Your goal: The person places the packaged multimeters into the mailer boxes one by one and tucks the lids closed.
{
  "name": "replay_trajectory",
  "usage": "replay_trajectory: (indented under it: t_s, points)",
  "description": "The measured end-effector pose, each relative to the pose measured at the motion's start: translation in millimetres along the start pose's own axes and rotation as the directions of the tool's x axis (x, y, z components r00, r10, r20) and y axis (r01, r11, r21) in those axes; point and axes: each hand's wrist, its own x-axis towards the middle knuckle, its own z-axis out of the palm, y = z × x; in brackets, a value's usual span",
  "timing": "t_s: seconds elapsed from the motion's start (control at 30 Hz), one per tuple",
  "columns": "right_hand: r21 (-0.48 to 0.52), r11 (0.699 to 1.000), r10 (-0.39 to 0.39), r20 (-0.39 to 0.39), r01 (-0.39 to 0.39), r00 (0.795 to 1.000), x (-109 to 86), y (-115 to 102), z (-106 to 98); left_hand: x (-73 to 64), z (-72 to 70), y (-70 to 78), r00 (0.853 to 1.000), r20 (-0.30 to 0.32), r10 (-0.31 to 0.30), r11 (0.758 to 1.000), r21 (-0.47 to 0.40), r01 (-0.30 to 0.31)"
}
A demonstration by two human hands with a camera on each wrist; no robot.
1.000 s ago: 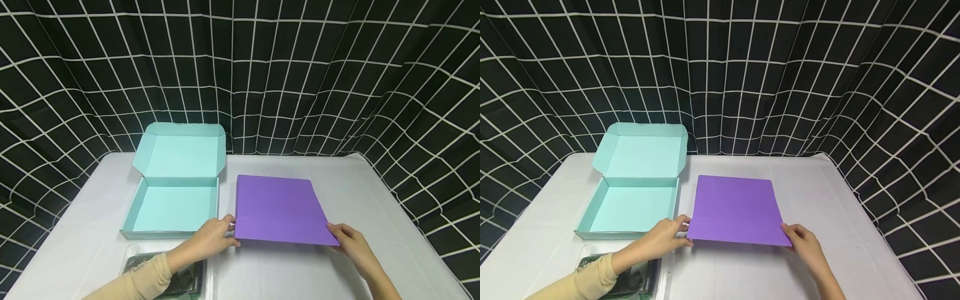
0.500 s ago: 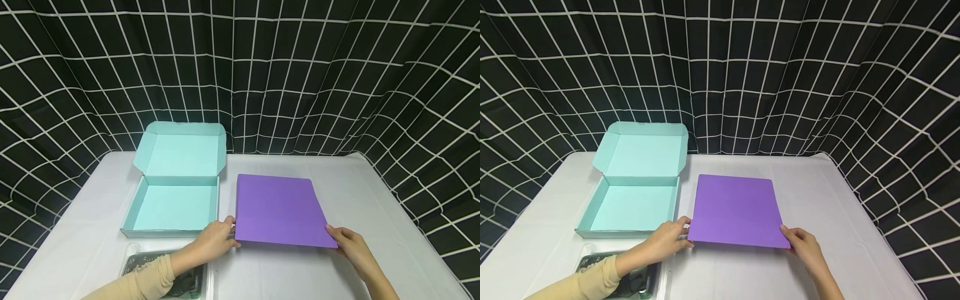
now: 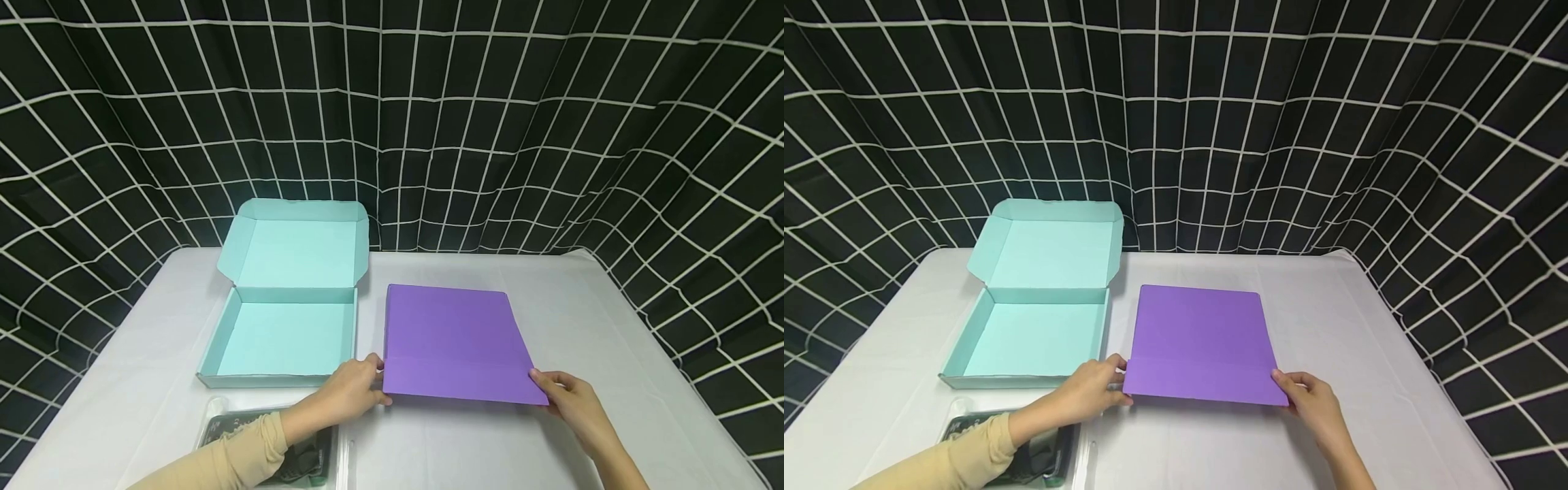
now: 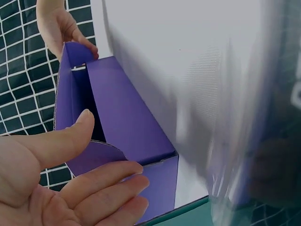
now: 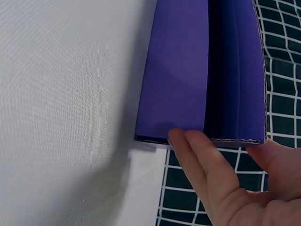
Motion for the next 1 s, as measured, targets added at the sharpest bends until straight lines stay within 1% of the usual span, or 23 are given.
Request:
replay_trajectory:
  t_s: [0.13,0.23,0.27,0.37,0.5,0.57,0.63,0.73,0.8,0.93,1.0]
  points:
    - [0.003,1.000,-0.007,0.006,0.007,1.000,-0.1,0,1,0.3,-3.2,-1.0,0.998,0.053,-0.035,0.996,-0.083,0.040]
    - [0.021,1.000,-0.021,0.013,0.021,1.000,-0.7,0,2,1.0,-6.6,-2.2,0.993,0.095,-0.070,0.984,-0.158,0.084]
    - [0.022,0.999,-0.027,0.018,0.027,0.999,-1.0,-1,2,1.2,-7.8,-2.5,0.991,0.105,-0.083,0.980,-0.171,0.100]
    - [0.035,0.999,-0.041,0.041,0.039,0.998,-2.2,-2,1,1.2,-12.5,-3.0,0.984,0.140,-0.107,0.961,-0.240,0.139]
    - [0.045,0.998,-0.041,0.091,0.037,0.995,-3.6,-4,-4,1.1,-16.7,-3.6,0.979,0.172,-0.108,0.931,-0.328,0.161]
    - [0.069,0.997,-0.031,0.119,0.023,0.992,-3.8,-5,-5,1.5,-17.0,-4.3,0.980,0.175,-0.095,0.928,-0.341,0.151]
    - [0.101,0.995,-0.021,0.154,0.005,0.988,-4.2,-5,-7,2.2,-16.8,-5.2,0.981,0.175,-0.087,0.929,-0.342,0.143]
    - [0.148,0.989,-0.011,0.186,-0.017,0.982,-4.2,-5,-7,2.7,-16.8,-5.4,0.981,0.177,-0.080,0.931,-0.337,0.137]
    - [0.144,0.990,-0.022,0.208,-0.008,0.978,-4.0,-6,-8,2.8,-17.1,-5.1,0.981,0.180,-0.076,0.932,-0.338,0.134]
    - [0.100,0.995,-0.049,0.240,0.025,0.970,-3.0,-6,-12,3.1,-17.5,-4.5,0.980,0.185,-0.068,0.931,-0.341,0.129]
    - [0.098,0.995,-0.054,0.259,0.030,0.964,-2.8,-6,-13,3.0,-17.3,-4.2,0.980,0.187,-0.067,0.931,-0.341,0.129]
